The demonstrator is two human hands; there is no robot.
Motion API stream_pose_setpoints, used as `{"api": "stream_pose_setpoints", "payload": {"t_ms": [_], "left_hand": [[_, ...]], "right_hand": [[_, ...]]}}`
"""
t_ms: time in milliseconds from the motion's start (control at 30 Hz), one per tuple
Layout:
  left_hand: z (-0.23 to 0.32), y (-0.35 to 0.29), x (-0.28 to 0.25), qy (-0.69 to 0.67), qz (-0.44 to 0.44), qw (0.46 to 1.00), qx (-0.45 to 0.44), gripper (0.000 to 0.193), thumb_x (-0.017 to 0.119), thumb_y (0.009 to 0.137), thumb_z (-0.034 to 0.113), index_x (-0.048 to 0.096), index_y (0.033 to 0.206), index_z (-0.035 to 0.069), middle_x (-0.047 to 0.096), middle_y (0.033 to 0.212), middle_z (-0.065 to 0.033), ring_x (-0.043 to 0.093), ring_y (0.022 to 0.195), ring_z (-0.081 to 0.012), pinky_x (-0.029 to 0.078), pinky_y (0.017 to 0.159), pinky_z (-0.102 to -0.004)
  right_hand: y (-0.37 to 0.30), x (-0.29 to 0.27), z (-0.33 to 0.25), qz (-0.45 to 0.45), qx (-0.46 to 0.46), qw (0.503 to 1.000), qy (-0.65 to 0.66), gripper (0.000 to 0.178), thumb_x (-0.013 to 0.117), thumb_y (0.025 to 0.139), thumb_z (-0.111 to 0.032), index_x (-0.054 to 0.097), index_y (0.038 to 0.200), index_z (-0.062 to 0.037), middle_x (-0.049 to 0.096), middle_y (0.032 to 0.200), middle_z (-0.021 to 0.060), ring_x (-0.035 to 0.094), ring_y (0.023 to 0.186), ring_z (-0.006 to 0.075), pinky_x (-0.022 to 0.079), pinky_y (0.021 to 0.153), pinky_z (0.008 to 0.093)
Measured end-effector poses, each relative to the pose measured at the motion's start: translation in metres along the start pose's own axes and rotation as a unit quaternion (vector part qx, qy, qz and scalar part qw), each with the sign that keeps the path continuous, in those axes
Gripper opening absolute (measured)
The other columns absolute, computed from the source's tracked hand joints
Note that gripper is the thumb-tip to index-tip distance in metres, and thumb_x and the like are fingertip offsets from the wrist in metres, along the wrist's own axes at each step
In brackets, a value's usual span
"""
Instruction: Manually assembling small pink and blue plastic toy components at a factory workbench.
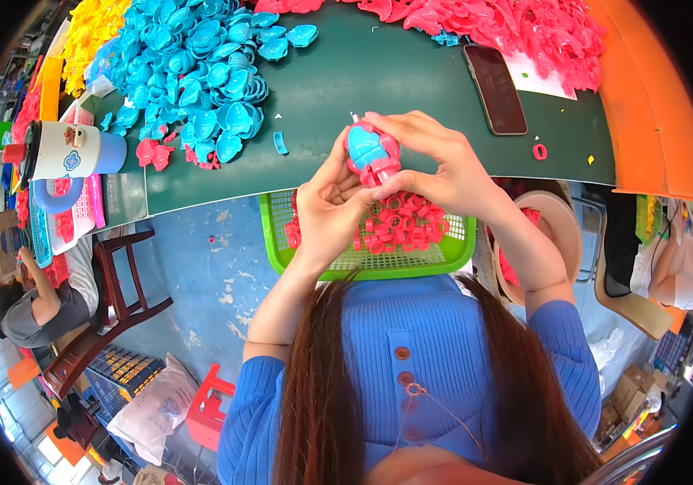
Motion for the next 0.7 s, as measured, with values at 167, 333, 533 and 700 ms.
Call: {"api": "stream_pose_setpoints", "payload": {"t_ms": [167, 333, 533, 700], "left_hand": [[0.003, -0.003, 0.002, 0.038, -0.023, 0.999, 0.007, 0.069, 0.061, 0.083, -0.002, 0.021, 0.139, -0.005, 0.055, 0.117, -0.0170, 0.057, 0.104, -0.0212, 0.048, 0.089, -0.0322], [0.003, -0.008, 0.006, 0.080, -0.043, 0.996, 0.011, 0.067, 0.060, 0.084, -0.003, 0.022, 0.139, -0.005, 0.056, 0.116, -0.0160, 0.057, 0.103, -0.0208, 0.048, 0.089, -0.0325], [0.013, -0.007, -0.001, 0.123, -0.063, 0.990, 0.030, 0.068, 0.060, 0.083, -0.002, 0.022, 0.138, -0.006, 0.055, 0.116, -0.0147, 0.057, 0.102, -0.0165, 0.047, 0.086, -0.0273], [0.021, -0.006, -0.001, 0.258, -0.059, 0.960, 0.087, 0.074, 0.066, 0.070, -0.006, 0.030, 0.135, -0.007, 0.063, 0.100, -0.0204, 0.064, 0.093, -0.0251, 0.052, 0.081, -0.0334]], "right_hand": [[-0.008, 0.007, -0.001, 0.022, 0.016, 1.000, -0.014, 0.059, 0.069, 0.075, -0.025, 0.049, 0.125, 0.0010, 0.056, 0.120, 0.0127, 0.053, 0.103, 0.0246, 0.042, 0.090, 0.0354], [-0.012, 0.011, -0.006, 0.053, 0.026, 0.998, 0.013, 0.059, 0.067, 0.077, -0.027, 0.049, 0.125, 0.0016, 0.056, 0.121, 0.0116, 0.053, 0.101, 0.0240, 0.043, 0.089, 0.0341], [-0.013, 0.007, -0.005, 0.036, -0.023, 0.999, 0.003, 0.065, 0.066, 0.077, -0.033, 0.047, 0.128, 0.0011, 0.053, 0.125, 0.0126, 0.053, 0.102, 0.0253, 0.043, 0.089, 0.0350], [-0.017, 0.011, -0.007, 0.045, -0.042, 0.998, 0.020, 0.070, 0.066, 0.075, -0.039, 0.046, 0.129, 0.0009, 0.050, 0.129, 0.0148, 0.052, 0.105, 0.0265, 0.043, 0.090, 0.0364]]}}
Point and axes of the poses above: each hand's wrist, its own y-axis towards the middle knuckle, its own x-axis out of the palm, z = x × y, the point moved 5 cm from there along y, towards the middle knuckle
